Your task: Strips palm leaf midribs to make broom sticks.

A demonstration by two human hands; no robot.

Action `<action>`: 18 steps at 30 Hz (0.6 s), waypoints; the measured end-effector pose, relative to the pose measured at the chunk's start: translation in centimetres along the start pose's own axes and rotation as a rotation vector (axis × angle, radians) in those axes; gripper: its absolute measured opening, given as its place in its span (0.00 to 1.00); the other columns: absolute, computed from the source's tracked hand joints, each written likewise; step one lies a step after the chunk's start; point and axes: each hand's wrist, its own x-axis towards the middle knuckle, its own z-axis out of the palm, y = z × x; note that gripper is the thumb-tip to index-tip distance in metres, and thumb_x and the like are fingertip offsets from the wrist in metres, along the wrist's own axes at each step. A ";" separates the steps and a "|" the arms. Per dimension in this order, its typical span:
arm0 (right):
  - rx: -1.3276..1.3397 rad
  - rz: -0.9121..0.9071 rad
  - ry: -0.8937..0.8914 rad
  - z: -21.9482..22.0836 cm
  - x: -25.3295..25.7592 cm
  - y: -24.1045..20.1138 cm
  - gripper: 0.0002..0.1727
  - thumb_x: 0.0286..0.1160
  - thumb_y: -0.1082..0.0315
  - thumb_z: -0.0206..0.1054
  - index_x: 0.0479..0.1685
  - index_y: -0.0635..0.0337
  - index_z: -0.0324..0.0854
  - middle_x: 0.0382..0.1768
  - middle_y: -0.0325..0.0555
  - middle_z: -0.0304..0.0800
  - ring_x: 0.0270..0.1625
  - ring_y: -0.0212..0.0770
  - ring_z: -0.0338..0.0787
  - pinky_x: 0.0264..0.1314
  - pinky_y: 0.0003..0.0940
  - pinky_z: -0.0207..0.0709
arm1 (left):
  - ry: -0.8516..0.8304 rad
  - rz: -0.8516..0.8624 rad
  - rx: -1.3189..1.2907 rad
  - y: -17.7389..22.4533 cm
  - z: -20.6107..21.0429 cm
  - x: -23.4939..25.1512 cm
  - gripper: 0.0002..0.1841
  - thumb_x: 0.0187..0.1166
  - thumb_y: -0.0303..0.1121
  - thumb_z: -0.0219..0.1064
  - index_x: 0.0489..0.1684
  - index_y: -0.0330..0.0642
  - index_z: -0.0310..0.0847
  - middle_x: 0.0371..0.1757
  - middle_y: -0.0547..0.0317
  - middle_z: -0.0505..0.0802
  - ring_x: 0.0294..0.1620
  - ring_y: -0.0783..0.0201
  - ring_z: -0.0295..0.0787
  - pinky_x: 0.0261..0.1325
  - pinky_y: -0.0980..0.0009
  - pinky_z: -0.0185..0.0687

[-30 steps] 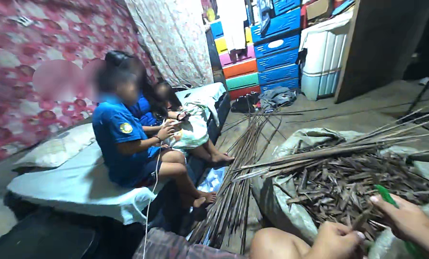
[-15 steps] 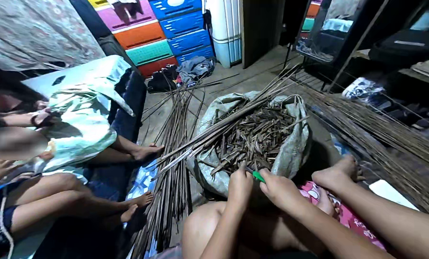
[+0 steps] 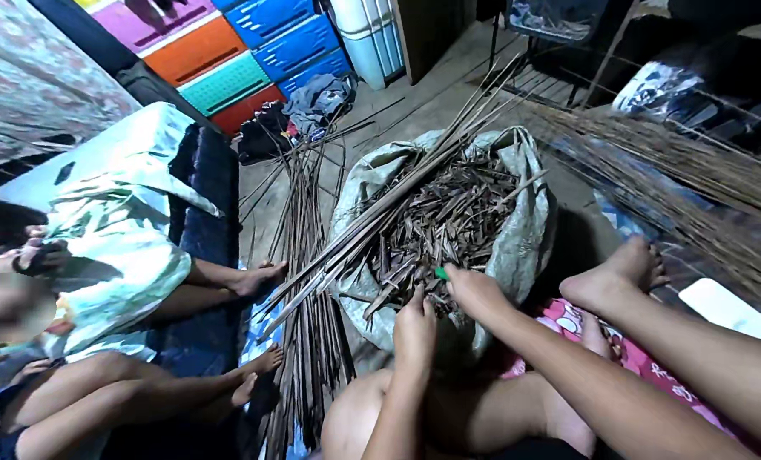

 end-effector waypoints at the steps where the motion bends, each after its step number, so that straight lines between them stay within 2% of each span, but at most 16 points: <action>1: 0.018 0.027 0.013 -0.6 0.7 0.4 0.22 0.95 0.62 0.47 0.79 0.61 0.70 0.63 0.67 0.88 0.67 0.68 0.89 0.65 0.66 0.79 | 0.006 0.002 -0.002 0.0 0.0 -0.1 0.23 0.95 0.38 0.48 0.85 0.44 0.73 0.53 0.40 0.94 0.51 0.47 0.93 0.61 0.47 0.83; 4: 0.077 -0.004 0.012 -2.0 -0.1 0.6 0.21 0.95 0.60 0.48 0.76 0.61 0.72 0.61 0.66 0.89 0.65 0.66 0.89 0.64 0.65 0.79 | 0.018 -0.004 -0.014 -0.1 -0.1 0.1 0.23 0.94 0.38 0.49 0.84 0.46 0.75 0.51 0.42 0.94 0.48 0.48 0.93 0.58 0.47 0.84; 6: 0.102 -0.089 -0.040 -1.7 -2.3 0.1 0.20 0.94 0.59 0.50 0.73 0.61 0.73 0.58 0.66 0.89 0.63 0.67 0.90 0.62 0.66 0.80 | 0.016 -0.003 -0.014 -0.2 0.0 0.2 0.22 0.94 0.38 0.50 0.81 0.44 0.78 0.51 0.42 0.95 0.50 0.47 0.93 0.60 0.46 0.83; 7: 0.098 -0.127 -0.076 -1.4 -3.3 -0.1 0.20 0.94 0.59 0.50 0.72 0.61 0.74 0.57 0.65 0.89 0.62 0.67 0.90 0.62 0.66 0.80 | 0.021 0.000 -0.017 -0.2 0.0 0.3 0.21 0.94 0.37 0.51 0.76 0.41 0.81 0.49 0.42 0.95 0.49 0.47 0.93 0.59 0.46 0.83; 8: 0.088 -0.156 -0.106 -1.1 -4.2 -0.3 0.20 0.94 0.59 0.50 0.71 0.61 0.74 0.55 0.65 0.90 0.61 0.66 0.90 0.61 0.66 0.80 | 0.033 0.006 -0.017 -0.3 0.2 0.3 0.18 0.93 0.36 0.51 0.65 0.38 0.85 0.44 0.43 0.94 0.46 0.48 0.92 0.55 0.46 0.84; 9: 0.080 -0.173 -0.129 -0.6 -4.7 -0.4 0.19 0.94 0.60 0.50 0.71 0.62 0.74 0.55 0.65 0.90 0.61 0.66 0.91 0.61 0.65 0.80 | 0.038 0.007 -0.023 -0.3 0.2 0.2 0.18 0.91 0.35 0.51 0.63 0.38 0.86 0.42 0.44 0.94 0.44 0.48 0.93 0.53 0.46 0.85; 10: 0.068 -0.178 -0.138 -0.2 -4.9 -0.5 0.19 0.94 0.60 0.49 0.71 0.62 0.74 0.55 0.65 0.90 0.61 0.66 0.91 0.61 0.65 0.80 | 0.030 0.005 -0.032 -0.2 0.1 0.1 0.20 0.91 0.34 0.51 0.72 0.39 0.84 0.43 0.43 0.94 0.44 0.48 0.93 0.55 0.46 0.85; 11: 0.052 -0.179 -0.132 0.1 -4.9 -0.5 0.20 0.94 0.60 0.49 0.71 0.62 0.74 0.55 0.65 0.90 0.62 0.66 0.91 0.61 0.65 0.80 | 0.032 0.010 -0.027 -0.2 0.0 0.0 0.21 0.92 0.35 0.51 0.75 0.41 0.82 0.43 0.43 0.94 0.44 0.49 0.92 0.54 0.46 0.85; 12: 0.033 -0.176 -0.121 0.3 -4.7 -0.6 0.20 0.94 0.61 0.49 0.72 0.63 0.73 0.56 0.65 0.90 0.62 0.66 0.90 0.62 0.64 0.80 | 0.038 0.014 -0.017 -0.2 0.0 -0.1 0.21 0.92 0.36 0.50 0.74 0.40 0.83 0.42 0.44 0.94 0.43 0.49 0.92 0.53 0.47 0.85; 13: 0.013 -0.173 -0.111 0.4 -4.4 -0.6 0.20 0.95 0.60 0.49 0.73 0.63 0.73 0.57 0.66 0.89 0.63 0.67 0.90 0.62 0.64 0.80 | 0.041 0.012 -0.013 -0.2 0.0 -0.2 0.20 0.92 0.36 0.50 0.70 0.39 0.85 0.41 0.44 0.94 0.43 0.49 0.92 0.53 0.47 0.84; 15: -0.008 -0.166 -0.062 0.9 -3.5 -0.6 0.20 0.95 0.61 0.50 0.73 0.64 0.73 0.58 0.67 0.89 0.63 0.68 0.90 0.63 0.65 0.80 | 0.058 0.019 -0.007 -0.4 0.1 -0.1 0.18 0.92 0.36 0.50 0.57 0.36 0.87 0.37 0.44 0.92 0.41 0.48 0.90 0.50 0.46 0.83; 16: -0.008 -0.141 -0.033 0.9 -2.8 -0.5 0.20 0.95 0.61 0.50 0.74 0.64 0.73 0.58 0.68 0.89 0.64 0.68 0.90 0.63 0.65 0.80 | 0.052 0.023 -0.009 -0.4 0.1 -0.1 0.19 0.93 0.36 0.50 0.63 0.37 0.86 0.42 0.42 0.93 0.44 0.47 0.91 0.53 0.46 0.83; 17: -0.001 -0.101 -0.006 0.7 -2.1 -0.4 0.21 0.95 0.62 0.49 0.75 0.64 0.73 0.59 0.68 0.89 0.65 0.69 0.89 0.63 0.66 0.80 | 0.043 0.029 -0.012 -0.4 0.1 -0.2 0.21 0.94 0.37 0.50 0.75 0.40 0.82 0.48 0.41 0.95 0.48 0.47 0.93 0.58 0.46 0.84; 18: 0.008 -0.052 0.012 0.3 -1.3 -0.1 0.21 0.95 0.61 0.48 0.76 0.64 0.72 0.61 0.68 0.89 0.66 0.69 0.89 0.64 0.66 0.80 | 0.041 0.035 -0.011 -0.3 0.2 -0.3 0.22 0.94 0.37 0.50 0.81 0.42 0.78 0.51 0.41 0.95 0.50 0.47 0.93 0.60 0.46 0.83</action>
